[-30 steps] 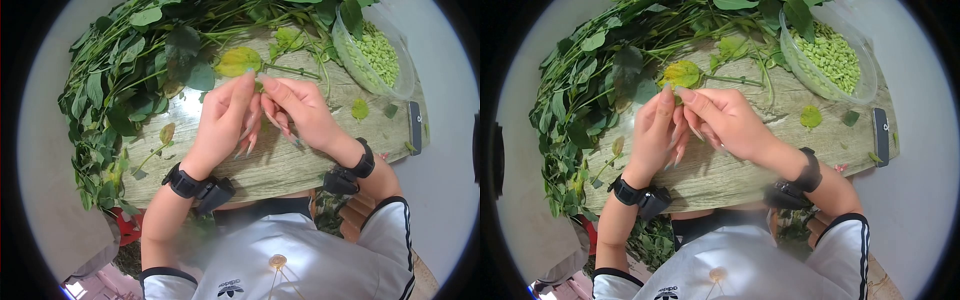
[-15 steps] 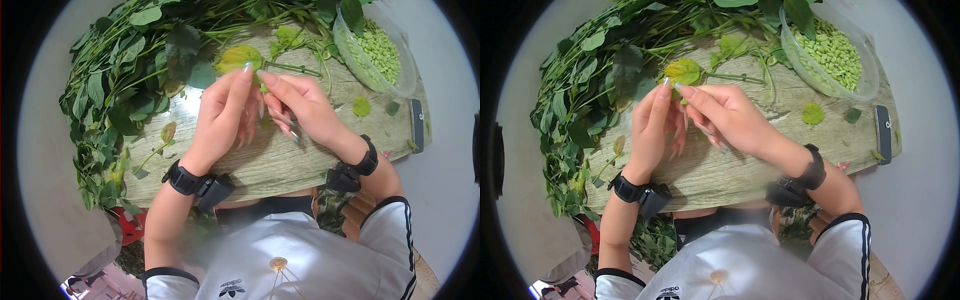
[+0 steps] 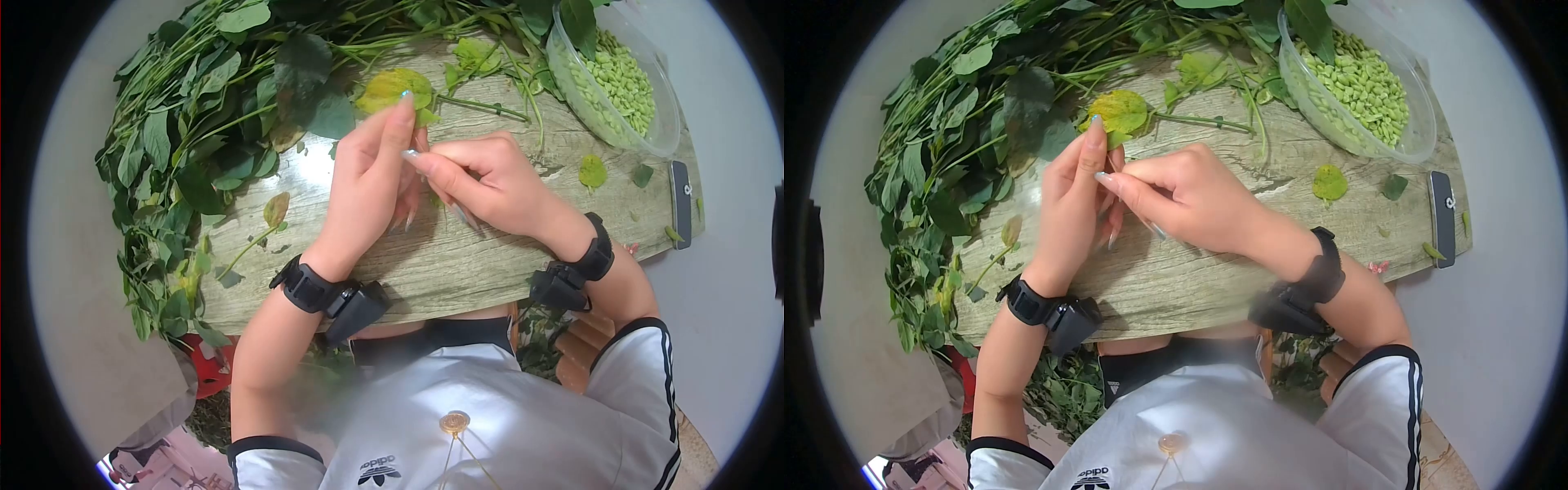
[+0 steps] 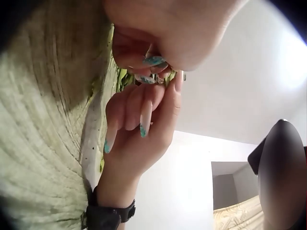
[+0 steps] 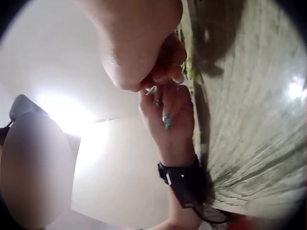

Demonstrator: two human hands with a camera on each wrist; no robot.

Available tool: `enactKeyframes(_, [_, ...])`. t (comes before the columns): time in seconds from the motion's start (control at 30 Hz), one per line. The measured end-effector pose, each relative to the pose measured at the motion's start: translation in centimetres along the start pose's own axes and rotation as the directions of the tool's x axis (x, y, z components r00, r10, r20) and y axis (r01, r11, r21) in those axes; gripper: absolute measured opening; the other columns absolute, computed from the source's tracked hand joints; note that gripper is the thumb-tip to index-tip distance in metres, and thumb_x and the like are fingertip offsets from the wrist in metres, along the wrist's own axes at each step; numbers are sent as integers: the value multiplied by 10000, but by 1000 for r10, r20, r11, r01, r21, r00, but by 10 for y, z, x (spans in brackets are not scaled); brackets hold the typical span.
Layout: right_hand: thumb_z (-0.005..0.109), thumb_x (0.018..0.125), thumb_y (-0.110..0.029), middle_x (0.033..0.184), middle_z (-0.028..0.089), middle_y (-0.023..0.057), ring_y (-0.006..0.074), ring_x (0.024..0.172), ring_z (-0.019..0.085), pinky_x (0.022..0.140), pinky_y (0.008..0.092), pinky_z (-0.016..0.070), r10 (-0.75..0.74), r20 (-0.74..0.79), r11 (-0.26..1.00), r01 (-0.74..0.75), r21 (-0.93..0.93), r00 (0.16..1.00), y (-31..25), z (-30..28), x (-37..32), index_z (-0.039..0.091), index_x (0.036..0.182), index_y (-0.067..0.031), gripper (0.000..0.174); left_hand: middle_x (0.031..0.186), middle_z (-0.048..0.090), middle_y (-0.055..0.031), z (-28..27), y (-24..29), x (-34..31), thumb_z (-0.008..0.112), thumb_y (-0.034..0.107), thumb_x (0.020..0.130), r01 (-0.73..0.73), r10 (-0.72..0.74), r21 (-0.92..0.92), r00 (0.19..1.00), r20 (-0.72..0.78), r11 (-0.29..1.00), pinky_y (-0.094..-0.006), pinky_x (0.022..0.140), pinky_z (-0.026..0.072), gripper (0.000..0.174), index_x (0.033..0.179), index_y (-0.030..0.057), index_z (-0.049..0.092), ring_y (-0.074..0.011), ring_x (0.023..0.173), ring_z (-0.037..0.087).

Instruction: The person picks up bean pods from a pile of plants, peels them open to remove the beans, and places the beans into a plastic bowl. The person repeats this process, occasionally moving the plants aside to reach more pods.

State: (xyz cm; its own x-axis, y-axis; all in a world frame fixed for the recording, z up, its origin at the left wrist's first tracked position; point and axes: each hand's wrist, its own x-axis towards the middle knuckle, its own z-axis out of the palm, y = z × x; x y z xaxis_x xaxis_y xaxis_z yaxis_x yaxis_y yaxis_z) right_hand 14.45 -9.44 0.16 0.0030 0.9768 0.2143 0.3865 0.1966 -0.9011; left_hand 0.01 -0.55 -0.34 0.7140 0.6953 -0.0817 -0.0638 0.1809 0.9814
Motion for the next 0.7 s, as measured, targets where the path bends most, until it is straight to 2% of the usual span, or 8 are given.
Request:
enactKeyframes(0.1, [580, 959, -215, 552, 573, 73, 176, 469, 518, 484, 314, 419, 64, 8, 998, -64, -6, 998, -4, -3, 0, 716, 837, -61, 240, 517, 427, 41, 1, 1, 0, 426, 397, 1047, -48, 47, -19, 999, -21, 999, -189, 349, 294, 427, 851, 42, 558, -36, 369, 385])
enactKeyframes(0.2, [579, 954, -203, 575, 591, 86, 205, 479, 539, 491, 325, 428, -20, -11, 997, 19, -79, 1000, -3, -4, 0, 721, 849, -74, 219, 519, 436, 36, 3, 0, 0, 421, 402, 1048, -39, 39, -3, 998, -43, 999, -186, 346, 289, 422, 873, 43, 558, -33, 365, 382])
enactKeyframes(0.3, [580, 950, -199, 597, 602, 99, 226, 494, 565, 495, 330, 434, -84, -9, 994, 84, -71, 996, -1, -5, -2, 706, 823, -73, 220, 539, 438, 35, 7, -2, 2, 416, 402, 1050, -3, -17, -183, 994, -105, 983, -189, 341, 275, 414, 924, 39, 570, -31, 368, 373])
enactKeyframes(0.37, [582, 950, -208, 599, 598, 106, 232, 498, 577, 495, 334, 435, -201, -27, 945, 187, -268, 979, 7, -6, -1, 684, 780, -72, 241, 577, 437, 34, 0, -1, 5, 409, 402, 1052, -62, 47, -327, 997, -55, 943, -197, 335, 263, 412, 971, 33, 574, -44, 369, 358])
enactKeyframes(0.4, [582, 950, -208, 599, 598, 106, 232, 498, 577, 495, 334, 435, -202, -28, 945, 187, -266, 979, 8, -7, 0, 684, 780, -72, 241, 577, 437, 34, -1, 0, 5, 409, 402, 1052, -62, 46, -325, 997, -55, 944, -197, 335, 263, 412, 971, 33, 574, -44, 369, 358])
enactKeyframes(0.5, [579, 957, -230, 589, 584, 108, 217, 494, 582, 490, 334, 432, -111, -107, 963, 80, -257, 988, 3, -10, 1, 655, 739, -70, 281, 628, 405, 36, -10, 0, 6, 393, 393, 1056, -104, 109, -362, 994, -6, 926, -194, 354, 298, 408, 994, 28, 563, -63, 424, 395])
enactKeyframes(0.57, [565, 974, -261, 574, 578, 85, 190, 486, 577, 488, 338, 430, -38, -161, 994, 20, -111, 986, -5, -14, 0, 696, 786, -89, 287, 657, 410, 31, -17, 3, 10, 390, 384, 1058, -133, 124, -388, 991, -47, 912, -196, 356, 305, 390, 1002, 33, 551, -62, 446, 413])
enactKeyframes(0.7, [554, 990, -304, 567, 582, 57, 163, 474, 553, 478, 322, 415, 92, -170, 978, -121, -167, 981, 0, -18, 1, 732, 849, -95, 308, 726, 436, 12, -17, 8, 10, 390, 343, 1062, -136, 131, -401, 991, -41, 906, -197, 350, 313, 319, 1006, 51, 506, -69, 485, 464])
